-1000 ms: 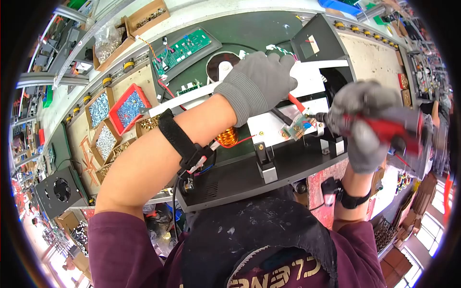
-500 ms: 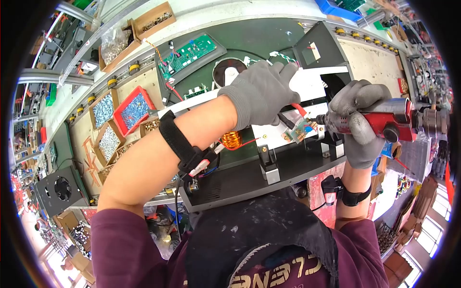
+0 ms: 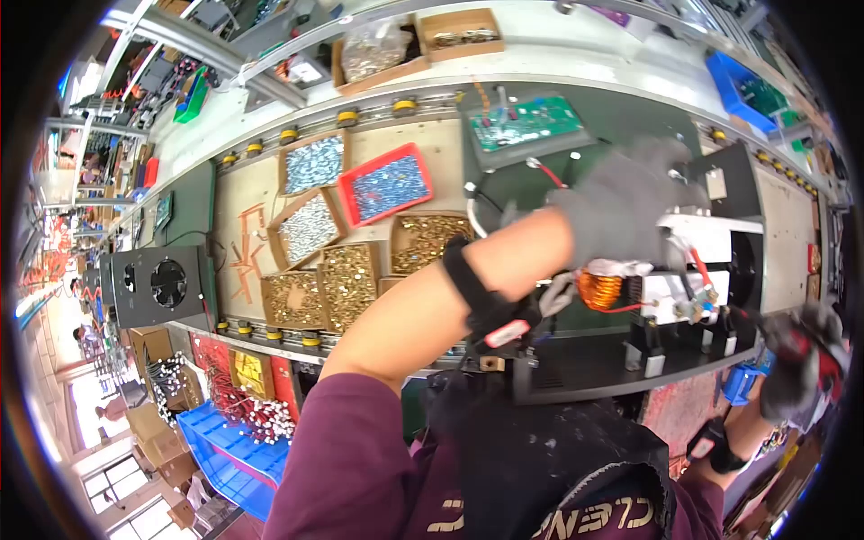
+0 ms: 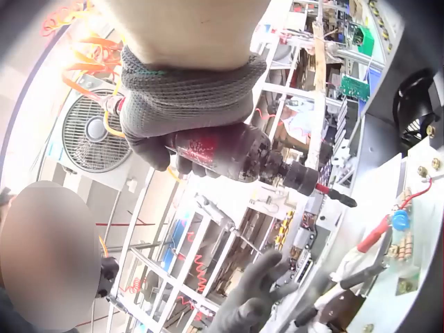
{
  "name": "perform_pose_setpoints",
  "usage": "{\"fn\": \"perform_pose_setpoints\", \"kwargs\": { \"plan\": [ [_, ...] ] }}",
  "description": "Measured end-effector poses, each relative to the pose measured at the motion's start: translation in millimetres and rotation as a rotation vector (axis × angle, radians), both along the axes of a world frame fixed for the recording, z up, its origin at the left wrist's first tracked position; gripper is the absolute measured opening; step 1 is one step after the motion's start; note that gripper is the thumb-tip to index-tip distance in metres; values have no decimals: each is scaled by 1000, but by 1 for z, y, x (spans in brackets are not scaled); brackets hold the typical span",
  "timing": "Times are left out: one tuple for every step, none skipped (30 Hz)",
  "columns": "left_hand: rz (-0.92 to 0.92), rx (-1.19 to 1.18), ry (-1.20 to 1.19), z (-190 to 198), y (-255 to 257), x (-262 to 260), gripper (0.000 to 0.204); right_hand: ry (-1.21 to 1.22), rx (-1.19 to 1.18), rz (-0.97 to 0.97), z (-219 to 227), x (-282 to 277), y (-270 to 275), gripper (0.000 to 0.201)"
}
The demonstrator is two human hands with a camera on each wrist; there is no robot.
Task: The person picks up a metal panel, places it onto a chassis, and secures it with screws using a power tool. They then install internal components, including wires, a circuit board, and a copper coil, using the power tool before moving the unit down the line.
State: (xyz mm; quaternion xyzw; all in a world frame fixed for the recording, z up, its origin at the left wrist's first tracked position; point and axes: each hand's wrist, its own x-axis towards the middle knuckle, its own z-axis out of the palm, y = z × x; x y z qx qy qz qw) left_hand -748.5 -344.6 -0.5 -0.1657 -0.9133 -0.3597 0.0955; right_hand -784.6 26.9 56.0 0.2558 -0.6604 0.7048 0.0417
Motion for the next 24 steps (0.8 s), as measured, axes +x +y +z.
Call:
{"fn": "perform_pose_setpoints", "kwargs": {
  "plan": [
    [118, 134, 13, -12, -35, 10, 49, -4, -16, 89, 9, 6, 5, 57],
    [252, 113, 157, -49, -78, 14, 39, 12, -29, -129, 14, 23, -8, 57],
    [590, 129, -17, -72, -114, 34, 29, 29, -40, -349, 17, 38, -20, 56],
    [745, 130, -422, -81, -155, 49, 29, 50, -28, -399, 18, 45, -18, 57],
    [866, -77, -691, -120, -192, 64, 33, 65, 0, -475, 22, 55, -34, 56],
    [961, -193, -880, -148, -218, 79, 41, 34, 22, -439, 24, 64, -42, 55],
    [1007, -208, -953, -176, -238, 92, 41, 5, 41, -408, 25, 72, -51, 54],
    [1049, -226, -1029, -195, -248, 102, 41, 17, 56, -469, 26, 82, -78, 51],
    [1030, -223, -1031, -212, -247, 106, 41, 21, 67, -483, 27, 87, -84, 51],
    [1144, -258, -961, -226, -243, 108, 39, -12, 69, -451, 27, 93, -86, 51],
    [1258, -291, -887, -234, -241, 107, 38, -44, 70, -418, 28, 99, -96, 51],
    [1270, -238, -897, -235, -242, 104, 35, -26, 33, -429, 27, 103, -113, 50],
    [1261, -230, -901, -244, -249, 106, 35, -21, 43, -434, 28, 105, -124, 50],
    [1134, -105, -872, -259, -260, 113, 36, -6, 66, -369, 30, 107, -131, 50],
    [1011, 15, -835, -259, -270, 119, 36, 9, 83, -301, 31, 109, -142, 49],
    [912, 53, -809, -259, -278, 126, 31, 32, 65, -331, 33, 112, -162, 49],
    [919, 56, -804, -256, -280, 131, 31, 36, 62, -324, 35, 113, -167, 49],
    [1004, 601, -787, -254, -280, 137, 31, -6, 85, -252, 38, 114, -171, 49],
    [1044, 1152, -725, -251, -280, 145, 31, -48, 109, -177, 40, 116, -175, 50],
    [908, 1403, -630, -245, -280, 158, 37, -43, 108, -164, 42, 118, -184, 50],
    [916, 1409, -616, -239, -280, 166, 37, -28, 84, -189, 42, 121, -196, 49],
    [839, 1671, -567, -233, -281, 173, 41, -12, 58, -215, 42, 123, -205, 48],
    [742, 1928, -509, -225, -282, 179, 45, -6, 55, -204, 43, 125, -210, 48],
    [673, 1952, -493, -222, -282, 185, 45, -34, 35, -109, 45, 127, -213, 44]
  ]
}}
